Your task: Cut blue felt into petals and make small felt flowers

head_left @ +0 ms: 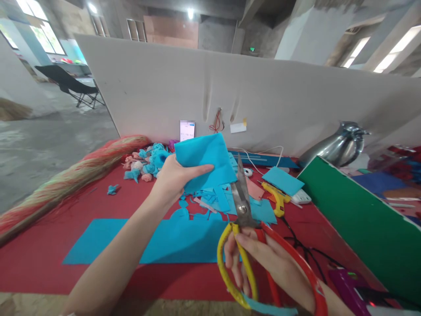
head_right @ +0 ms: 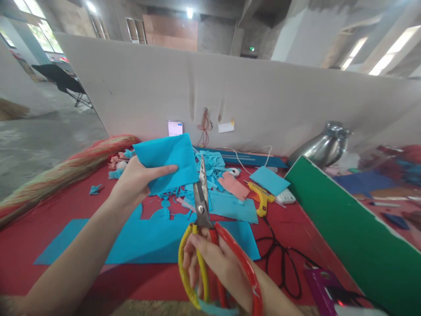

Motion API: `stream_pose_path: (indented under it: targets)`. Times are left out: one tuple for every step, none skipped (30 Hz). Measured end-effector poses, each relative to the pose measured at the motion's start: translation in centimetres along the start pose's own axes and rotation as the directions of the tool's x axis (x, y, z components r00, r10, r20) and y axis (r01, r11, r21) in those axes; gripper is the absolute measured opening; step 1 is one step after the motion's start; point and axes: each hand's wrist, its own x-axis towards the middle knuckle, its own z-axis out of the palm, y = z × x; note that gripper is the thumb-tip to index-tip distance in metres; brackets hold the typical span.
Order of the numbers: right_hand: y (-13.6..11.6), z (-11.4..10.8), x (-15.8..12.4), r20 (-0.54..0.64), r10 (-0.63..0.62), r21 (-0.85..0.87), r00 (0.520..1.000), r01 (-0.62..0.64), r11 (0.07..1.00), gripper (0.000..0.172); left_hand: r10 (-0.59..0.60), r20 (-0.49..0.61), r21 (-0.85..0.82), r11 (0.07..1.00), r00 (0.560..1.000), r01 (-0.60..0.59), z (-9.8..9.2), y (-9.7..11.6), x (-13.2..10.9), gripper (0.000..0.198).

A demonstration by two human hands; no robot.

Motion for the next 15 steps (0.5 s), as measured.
stream_pose_path:
  targets:
    - [0.1, -0.1, 0.0, 0.021, 0.004, 0.026, 1.0, -0.004, 1.0, 0.05, -0.008, 0.01, -0.002, 1.0, 1.0, 0.008, 0.0, 0.1, 0.0, 0.041]
    - [0.1, -0.1, 0.0, 0.039, -0.002, 0.056, 0.999, 0.0, 0.998, 0.047, -0.019, 0.019, -0.002, 1.0, 1.0, 0.019, 0.0, 0.2, -0.1, 0.041]
    - [0.2, -0.1, -0.1, 0.053, -0.016, 0.087, 0.998, 0.011, 0.996, 0.045, -0.029, 0.025, -0.002, 1.0, 0.999, 0.029, 0.0, 0.3, -0.1, 0.041]
    - [0.2, -0.2, -0.1, 0.072, -0.034, 0.113, 0.997, 0.025, 0.993, 0.043, -0.036, 0.027, -0.004, 0.999, 0.999, 0.036, 0.0, 0.3, -0.1, 0.042]
    - [0.3, -0.2, -0.2, 0.093, -0.045, 0.131, 0.995, 0.032, 0.991, 0.042, -0.041, 0.028, -0.008, 0.999, 0.999, 0.042, 0.0, 0.2, -0.1, 0.042]
    - [0.3, -0.2, -0.2, 0.107, -0.053, 0.145, 0.993, 0.037, 0.989, 0.041, -0.041, 0.031, -0.012, 0.999, 0.999, 0.041, 0.0, 0.1, -0.1, 0.042]
    - [0.4, -0.2, -0.2, 0.114, -0.061, 0.154, 0.992, 0.043, 0.987, 0.04, -0.036, 0.038, -0.013, 0.999, 0.999, 0.037, 0.1, -0.1, -0.1, 0.04]
    - [0.4, -0.3, -0.1, 0.116, -0.069, 0.154, 0.991, 0.051, 0.987, 0.039, -0.029, 0.051, -0.012, 0.999, 0.998, 0.03, 0.1, -0.3, -0.1, 0.038]
    - [0.5, -0.3, -0.1, 0.115, -0.078, 0.145, 0.99, 0.061, 0.988, 0.039, -0.026, 0.068, -0.008, 1.0, 0.997, 0.027, 0.1, -0.5, 0.0, 0.037]
    - [0.4, -0.3, -0.1, 0.113, -0.092, 0.131, 0.989, 0.077, 0.988, 0.038, -0.029, 0.089, -0.004, 1.0, 0.996, 0.03, 0.2, -0.7, 0.0, 0.035]
    - [0.4, -0.4, 0.0, 0.109, -0.109, 0.112, 0.988, 0.096, 0.989, 0.038, -0.036, 0.108, 0.002, 0.999, 0.994, 0.036, 0.2, -0.9, 0.1, 0.035]
    - [0.3, -0.4, 0.0, 0.099, -0.121, 0.083, 0.988, 0.113, 0.99, 0.039, -0.043, 0.122, 0.007, 0.999, 0.992, 0.043, 0.3, -1.1, 0.2, 0.035]
    - [0.2, -0.5, 0.0, 0.088, -0.131, 0.053, 0.987, 0.127, 0.991, 0.039, -0.052, 0.132, 0.01, 0.999, 0.99, 0.051, 0.3, -1.3, 0.3, 0.035]
    - [0.0, -0.6, 0.1, 0.072, -0.144, 0.023, 0.987, 0.143, 0.99, 0.04, -0.058, 0.138, 0.011, 0.998, 0.989, 0.057, 0.4, -1.5, 0.4, 0.036]
    - [-0.1, -0.6, 0.1, 0.055, -0.158, -0.006, 0.986, 0.159, 0.987, 0.041, -0.061, 0.138, 0.01, 0.998, 0.989, 0.06, 0.4, -1.7, 0.5, 0.036]
